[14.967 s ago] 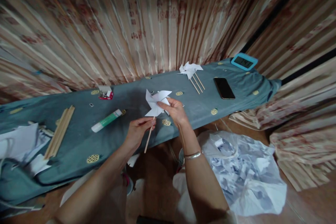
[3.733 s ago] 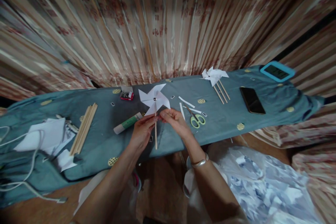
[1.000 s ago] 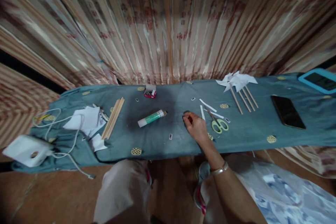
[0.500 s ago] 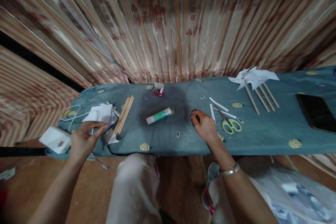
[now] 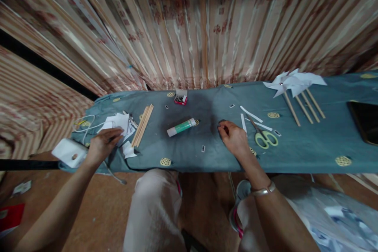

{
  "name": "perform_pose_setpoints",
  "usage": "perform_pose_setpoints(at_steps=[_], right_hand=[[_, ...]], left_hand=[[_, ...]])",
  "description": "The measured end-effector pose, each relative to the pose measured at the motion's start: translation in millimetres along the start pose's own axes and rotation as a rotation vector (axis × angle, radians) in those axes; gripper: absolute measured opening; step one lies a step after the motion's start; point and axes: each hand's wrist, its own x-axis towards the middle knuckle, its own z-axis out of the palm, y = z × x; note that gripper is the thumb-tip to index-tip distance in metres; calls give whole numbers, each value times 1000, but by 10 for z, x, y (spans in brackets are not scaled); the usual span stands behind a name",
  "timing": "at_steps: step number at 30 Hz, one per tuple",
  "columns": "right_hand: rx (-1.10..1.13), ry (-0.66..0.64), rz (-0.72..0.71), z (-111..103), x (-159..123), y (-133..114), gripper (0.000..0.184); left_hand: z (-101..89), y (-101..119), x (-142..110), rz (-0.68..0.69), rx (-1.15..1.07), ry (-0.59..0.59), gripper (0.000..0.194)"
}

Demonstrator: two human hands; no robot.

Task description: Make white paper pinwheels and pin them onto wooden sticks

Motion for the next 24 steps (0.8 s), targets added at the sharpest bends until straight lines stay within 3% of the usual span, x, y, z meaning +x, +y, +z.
perform_pose_setpoints(at_steps=[8, 17, 24], right_hand=[[6, 31, -23, 14, 3, 14, 27], [-1, 8, 3, 1, 4, 22, 29], [2, 15, -10, 10, 14, 13, 26]], left_hand=[[5, 35, -19, -22, 23, -18, 34], [-2, 61, -12, -10, 44, -31, 45], [-10, 94, 8, -56, 104, 41, 40]])
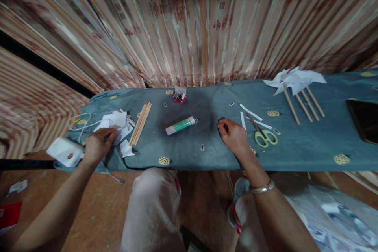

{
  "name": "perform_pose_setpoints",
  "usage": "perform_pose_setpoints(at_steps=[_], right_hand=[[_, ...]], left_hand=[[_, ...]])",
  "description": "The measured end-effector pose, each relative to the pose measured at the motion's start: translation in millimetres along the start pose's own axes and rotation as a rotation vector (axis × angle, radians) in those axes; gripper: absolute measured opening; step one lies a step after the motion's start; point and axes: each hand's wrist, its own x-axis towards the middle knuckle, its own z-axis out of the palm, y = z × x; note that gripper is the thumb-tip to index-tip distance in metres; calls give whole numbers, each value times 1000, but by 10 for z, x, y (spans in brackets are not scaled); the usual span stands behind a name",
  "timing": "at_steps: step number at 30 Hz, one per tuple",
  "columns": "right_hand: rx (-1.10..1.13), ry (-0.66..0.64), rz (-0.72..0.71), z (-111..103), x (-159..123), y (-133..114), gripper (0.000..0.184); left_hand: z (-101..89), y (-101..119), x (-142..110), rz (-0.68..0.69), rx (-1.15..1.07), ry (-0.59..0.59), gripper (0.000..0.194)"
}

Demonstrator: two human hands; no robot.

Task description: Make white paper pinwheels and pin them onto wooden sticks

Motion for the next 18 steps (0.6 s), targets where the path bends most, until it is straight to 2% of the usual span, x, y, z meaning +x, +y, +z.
perform_pose_setpoints(at_steps=[12, 18], right_hand=[[0, -8, -8, -18, 7, -16, 25], [-7, -20, -6, -22, 8, -24, 26]], left_hand=[[-12, 20, -29, -163, -137, 76, 34], [-64, 28, -64, -161, -208, 72, 36]])
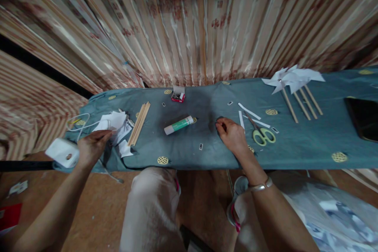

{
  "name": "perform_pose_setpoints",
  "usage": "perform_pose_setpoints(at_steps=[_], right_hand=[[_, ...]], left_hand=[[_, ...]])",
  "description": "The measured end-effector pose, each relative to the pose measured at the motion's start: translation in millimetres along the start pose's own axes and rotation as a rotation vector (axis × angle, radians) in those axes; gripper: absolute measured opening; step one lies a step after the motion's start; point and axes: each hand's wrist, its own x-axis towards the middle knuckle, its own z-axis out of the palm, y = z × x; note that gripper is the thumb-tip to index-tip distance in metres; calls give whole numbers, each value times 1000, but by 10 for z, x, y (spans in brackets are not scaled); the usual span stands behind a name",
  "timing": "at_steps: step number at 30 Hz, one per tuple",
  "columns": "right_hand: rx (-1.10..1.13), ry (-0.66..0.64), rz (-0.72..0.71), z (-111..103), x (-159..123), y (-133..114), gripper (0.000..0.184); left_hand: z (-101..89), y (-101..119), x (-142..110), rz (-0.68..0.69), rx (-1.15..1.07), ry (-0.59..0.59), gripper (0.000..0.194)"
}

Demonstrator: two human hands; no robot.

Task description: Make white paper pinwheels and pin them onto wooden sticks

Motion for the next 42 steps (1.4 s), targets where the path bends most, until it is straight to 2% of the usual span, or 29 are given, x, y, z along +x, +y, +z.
perform_pose_setpoints(at_steps=[5, 7, 10, 12, 13, 14, 17, 19, 21, 22, 25, 29, 31, 33, 36, 39, 42], right_hand=[[12, -26, 10, -15, 4, -3, 27], [18, -31, 17, -25, 7, -12, 26], [30, -42, 12, -40, 13, -26, 26], [47, -49, 12, -52, 12, -34, 27], [59, -49, 15, -60, 8, -39, 27], [73, -45, 21, -70, 4, -43, 28], [115, -25, 57, -121, -16, -44, 29], [143, -9, 80, -172, -28, -20, 29], [166, 11, 82, -234, -36, 28, 28], [178, 19, 80, -267, -40, 59, 28], [216, 27, 93, -360, -62, 157, 27], [257, 50, 91, -469, -151, 200, 26], [271, 27, 50, -529, -227, 160, 26], [287, -69, -11, -592, -318, 87, 24], [245, -172, -179, -664, -452, -36, 19], [227, -216, -312, -673, -545, -111, 23], [187, -222, -341, -623, -587, -113, 19]], left_hand=[[-46, 27, -41, 3, -135, 99, 29], [-78, 113, -58, 15, -224, 158, 24], [-132, 454, -117, 73, -304, 236, 18], [-135, 817, -196, 161, -334, 293, 15], [-112, 1019, -247, 236, -341, 262, 13], [-66, 1221, -305, 289, -337, 264, 12], [216, 1740, -494, 595, -299, 157, 10], [489, 1978, -614, 801, -331, 63, 11], [766, 2141, -721, 917, -340, -21, 13], [891, 2203, -768, 930, -338, -74, 14], [1171, 2347, -879, 934, -331, -157, 16], [1354, 2465, -961, 936, -290, -158, 17], [1393, 2492, -976, 941, -257, -159, 17], [1409, 2500, -975, 954, -239, -154, 18], [1413, 2494, -957, 971, -237, -132, 19], [1411, 2485, -942, 945, -262, -131, 17], [1410, 2472, -938, 913, -319, -153, 14]])
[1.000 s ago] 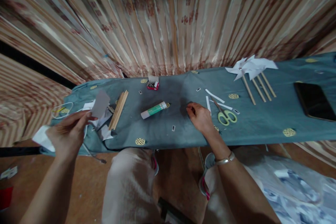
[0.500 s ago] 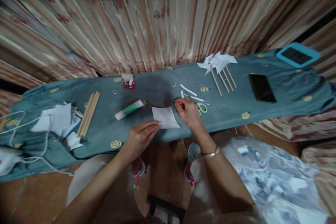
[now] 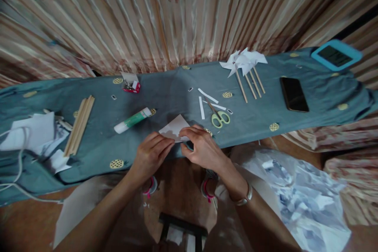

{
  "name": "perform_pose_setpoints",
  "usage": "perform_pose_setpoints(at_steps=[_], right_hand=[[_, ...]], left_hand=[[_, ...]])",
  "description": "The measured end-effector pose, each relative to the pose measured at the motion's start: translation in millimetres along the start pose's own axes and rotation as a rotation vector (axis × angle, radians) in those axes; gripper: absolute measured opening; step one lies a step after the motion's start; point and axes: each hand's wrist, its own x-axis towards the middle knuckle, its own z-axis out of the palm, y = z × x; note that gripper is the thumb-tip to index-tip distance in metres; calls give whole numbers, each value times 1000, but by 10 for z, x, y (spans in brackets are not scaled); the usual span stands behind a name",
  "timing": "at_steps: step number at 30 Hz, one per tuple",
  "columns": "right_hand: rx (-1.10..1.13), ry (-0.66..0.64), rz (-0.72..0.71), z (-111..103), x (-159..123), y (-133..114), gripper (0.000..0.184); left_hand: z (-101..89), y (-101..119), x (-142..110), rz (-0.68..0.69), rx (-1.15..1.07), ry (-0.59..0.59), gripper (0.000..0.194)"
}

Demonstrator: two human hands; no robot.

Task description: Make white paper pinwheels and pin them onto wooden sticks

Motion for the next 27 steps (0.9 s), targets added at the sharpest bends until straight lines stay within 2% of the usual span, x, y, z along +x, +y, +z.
perform_pose_setpoints(at_steps=[7, 10, 12, 15, 19, 21, 23, 25, 27], right_hand=[[-11, -7, -4, 123, -28, 74, 12], [25, 60, 17, 91, -16, 73, 9], [56, 145, 77, 32, 10, 87, 17], [150, 293, 226, -60, 62, 153, 32], [375, 399, 343, -71, 115, 280, 29], [367, 384, 336, -41, 119, 322, 30], [239, 332, 280, -20, 104, 333, 37], [97, 253, 190, -19, 72, 318, 46], [21, 170, 113, -32, 30, 295, 49]], left_hand=[[4, -167, -83, -113, -86, -81, 21], [26, -260, -90, -132, -82, -111, 16], [21, -297, -52, -182, -154, -81, 17], [-17, -328, 63, -427, -357, 28, 18], [-17, -369, 216, -815, -727, 132, 21], [23, -387, 253, -944, -907, 114, 20], [65, -401, 264, -1027, -1013, 80, 27], [90, -418, 260, -1044, -1037, 46, 31], [94, -443, 252, -1004, -1007, -4, 32]])
